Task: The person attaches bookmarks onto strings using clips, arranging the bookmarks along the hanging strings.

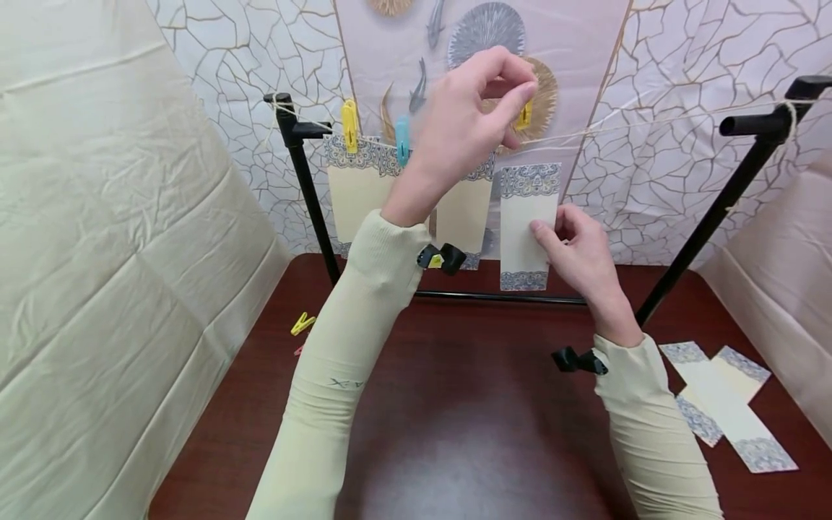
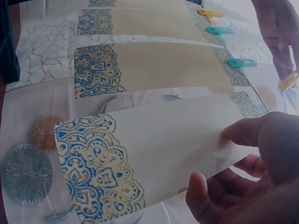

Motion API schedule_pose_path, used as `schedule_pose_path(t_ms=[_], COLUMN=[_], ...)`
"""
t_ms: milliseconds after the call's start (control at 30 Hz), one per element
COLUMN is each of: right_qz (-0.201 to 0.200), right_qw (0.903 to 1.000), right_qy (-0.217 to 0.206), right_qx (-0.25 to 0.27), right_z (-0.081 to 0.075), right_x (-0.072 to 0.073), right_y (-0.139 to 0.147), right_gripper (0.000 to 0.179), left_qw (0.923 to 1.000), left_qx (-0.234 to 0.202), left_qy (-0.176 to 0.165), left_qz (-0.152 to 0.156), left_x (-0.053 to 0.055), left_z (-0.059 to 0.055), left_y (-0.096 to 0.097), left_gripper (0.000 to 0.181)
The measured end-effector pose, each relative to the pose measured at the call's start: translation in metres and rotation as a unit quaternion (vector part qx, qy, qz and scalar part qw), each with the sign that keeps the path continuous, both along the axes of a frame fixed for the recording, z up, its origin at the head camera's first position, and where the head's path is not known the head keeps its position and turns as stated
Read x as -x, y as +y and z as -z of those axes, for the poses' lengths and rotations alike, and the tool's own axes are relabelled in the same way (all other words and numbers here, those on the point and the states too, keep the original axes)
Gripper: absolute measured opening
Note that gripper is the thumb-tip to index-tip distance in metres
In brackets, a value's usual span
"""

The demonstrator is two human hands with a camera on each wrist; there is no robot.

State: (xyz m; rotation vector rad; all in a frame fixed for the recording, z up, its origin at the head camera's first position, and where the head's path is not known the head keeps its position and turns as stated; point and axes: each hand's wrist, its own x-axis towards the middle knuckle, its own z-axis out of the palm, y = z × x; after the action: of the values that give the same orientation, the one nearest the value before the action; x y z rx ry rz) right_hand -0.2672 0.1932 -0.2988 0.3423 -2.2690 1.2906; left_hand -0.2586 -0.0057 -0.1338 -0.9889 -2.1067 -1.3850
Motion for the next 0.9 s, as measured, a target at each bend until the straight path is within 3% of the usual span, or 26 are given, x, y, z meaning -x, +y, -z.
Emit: schedule_pose_path(t_ms=[200, 500, 700, 900], right_qz=[-0.005, -0.003, -0.007, -0.008], right_qw=[0.9999, 0.9999, 0.9999, 0.9997], right_qy=[0.009, 0.010, 0.005, 0.018], right_qx=[0.010, 0.009, 0.012, 0.012], right_z=[-0.001, -0.002, -0.005, -0.009], right_x=[0.000, 0.002, 0.003, 0.005], right_y=[0.000, 0.000, 0.001, 0.002], right_gripper=[0.023, 0.024, 0.023, 0.022], left_qw=[0.9995, 0.9982, 0.9972, 0.9937], left_qx=[0.016, 0.001, 0.018, 0.036], left_qy=[-0.018, -0.012, -0.014, -0.029], left_qz=[-0.020, -0.059, -0.071, -0.102], left_x=[0.003, 0.006, 0.007, 0.010], left_z=[-0.002, 0.002, 0.006, 0.009], left_y=[0.011, 0.023, 0.029, 0.034], left_gripper=[0.012, 0.004, 0.005, 0.006])
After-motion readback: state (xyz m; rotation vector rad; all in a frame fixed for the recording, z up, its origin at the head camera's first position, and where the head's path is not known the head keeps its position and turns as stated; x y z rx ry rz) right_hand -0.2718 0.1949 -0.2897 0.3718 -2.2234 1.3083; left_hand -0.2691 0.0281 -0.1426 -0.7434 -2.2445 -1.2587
